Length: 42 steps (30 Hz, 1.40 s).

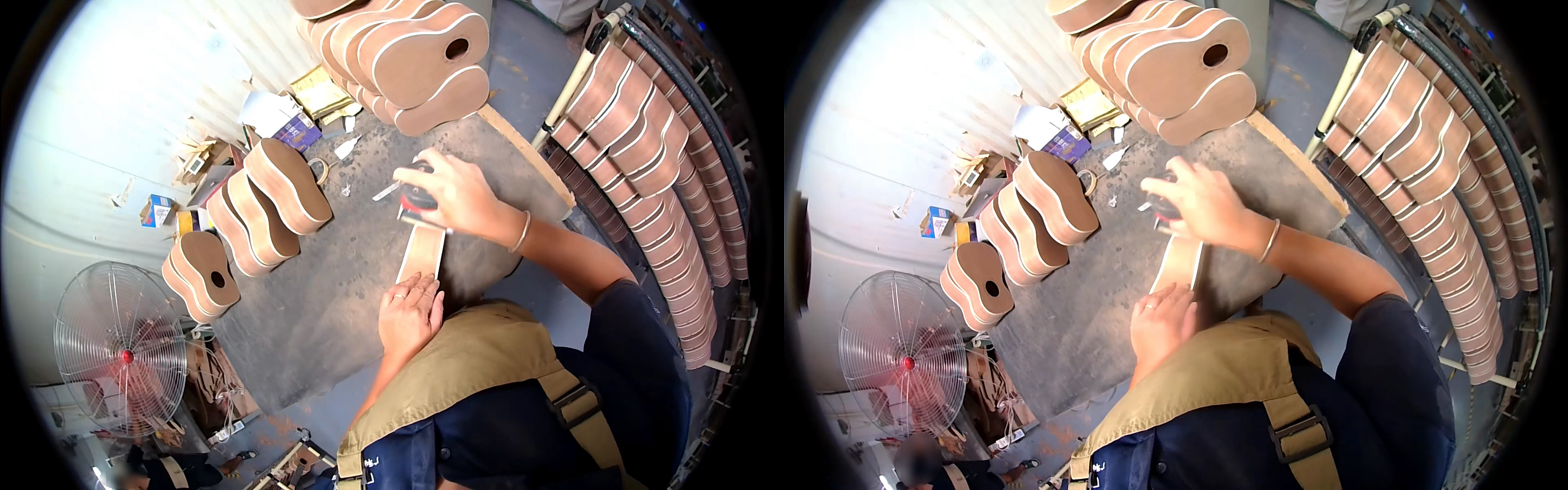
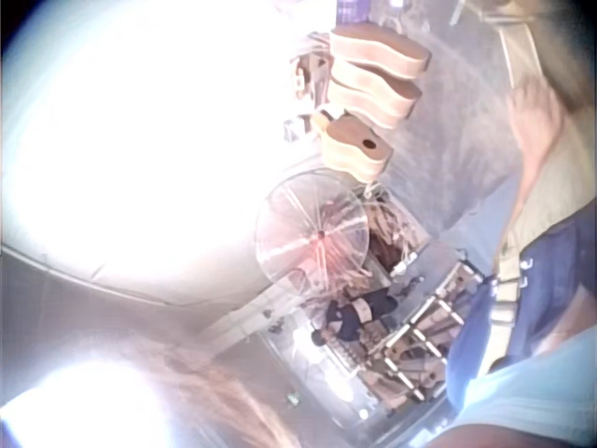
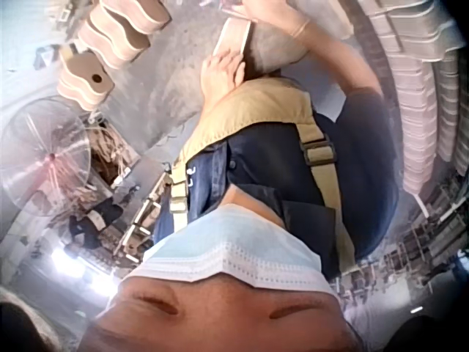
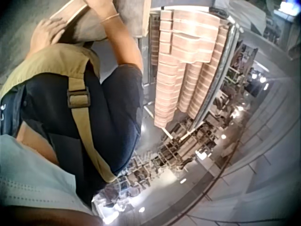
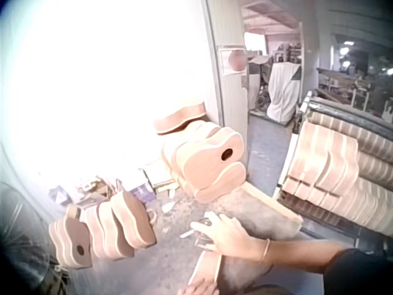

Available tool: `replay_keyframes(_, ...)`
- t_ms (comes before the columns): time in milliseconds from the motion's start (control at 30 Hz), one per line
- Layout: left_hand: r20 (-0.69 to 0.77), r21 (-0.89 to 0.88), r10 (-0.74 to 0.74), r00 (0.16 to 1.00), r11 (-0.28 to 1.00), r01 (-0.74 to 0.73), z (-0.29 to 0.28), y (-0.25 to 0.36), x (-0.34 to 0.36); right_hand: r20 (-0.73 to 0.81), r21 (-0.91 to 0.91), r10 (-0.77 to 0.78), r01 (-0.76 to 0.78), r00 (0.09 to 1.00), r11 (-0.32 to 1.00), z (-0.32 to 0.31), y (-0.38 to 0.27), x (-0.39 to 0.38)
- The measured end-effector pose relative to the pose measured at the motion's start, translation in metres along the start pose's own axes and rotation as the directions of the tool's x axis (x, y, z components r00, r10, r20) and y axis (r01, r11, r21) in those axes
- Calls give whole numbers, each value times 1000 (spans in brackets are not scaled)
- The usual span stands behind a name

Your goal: The person uses a handheld electric sander to smooth the edges and surfaces of a wooden guitar body. They rotate the instrument to access different sides, including the top, back, and sides, while working at a table surrounded by stacks of similar unfinished guitar bodies.

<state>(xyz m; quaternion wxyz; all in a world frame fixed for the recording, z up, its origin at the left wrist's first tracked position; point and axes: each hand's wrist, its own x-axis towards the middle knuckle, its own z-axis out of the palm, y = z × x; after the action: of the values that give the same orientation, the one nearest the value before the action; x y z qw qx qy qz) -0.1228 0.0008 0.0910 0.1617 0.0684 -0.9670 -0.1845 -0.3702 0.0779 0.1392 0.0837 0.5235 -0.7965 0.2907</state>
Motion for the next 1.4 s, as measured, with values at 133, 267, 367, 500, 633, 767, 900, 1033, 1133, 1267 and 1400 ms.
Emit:
replay_keyframes(133,-82,-47,24,996,999,-28,-1,-5,-1,274,188,-1,-52,962,981,2,-23,-5)
replay_keyframes(267,-100,-61,25,995,998,-31,-3,-5,0,475,198,146,-267,868,943,8,39,39)
replay_keyframes(367,-84,-43,10,996,999,-13,-6,0,3,363,306,96,-216,927,927,39,80,46)
replay_keyframes(500,-59,-40,0,998,999,-2,-6,-4,5,401,297,35,-166,915,940,24,31,32)
replay_keyframes(633,-37,-29,-16,999,999,15,-9,-8,2,499,431,50,-298,865,851,38,66,52)
replay_keyframes(767,-22,-12,-13,1000,1000,13,-7,-6,1,665,460,172,-580,727,672,57,114,58)
replay_keyframes(900,-8,-14,-29,1000,999,29,-6,-3,3,362,322,-29,-95,932,942,68,79,54)
replay_keyframes(1033,12,-26,-32,999,999,32,-11,-1,7,409,296,-69,-61,910,953,43,15,43)
replay_keyframes(1133,2,-33,-47,999,998,47,-9,-4,4,522,318,55,-255,851,913,45,52,65)
replay_keyframes(1267,-4,-22,-54,999,998,54,-12,0,9,500,426,111,-355,859,832,83,113,66)
replay_keyframes(1400,16,6,-58,998,998,58,-13,2,9,403,339,17,-167,915,926,70,67,58)
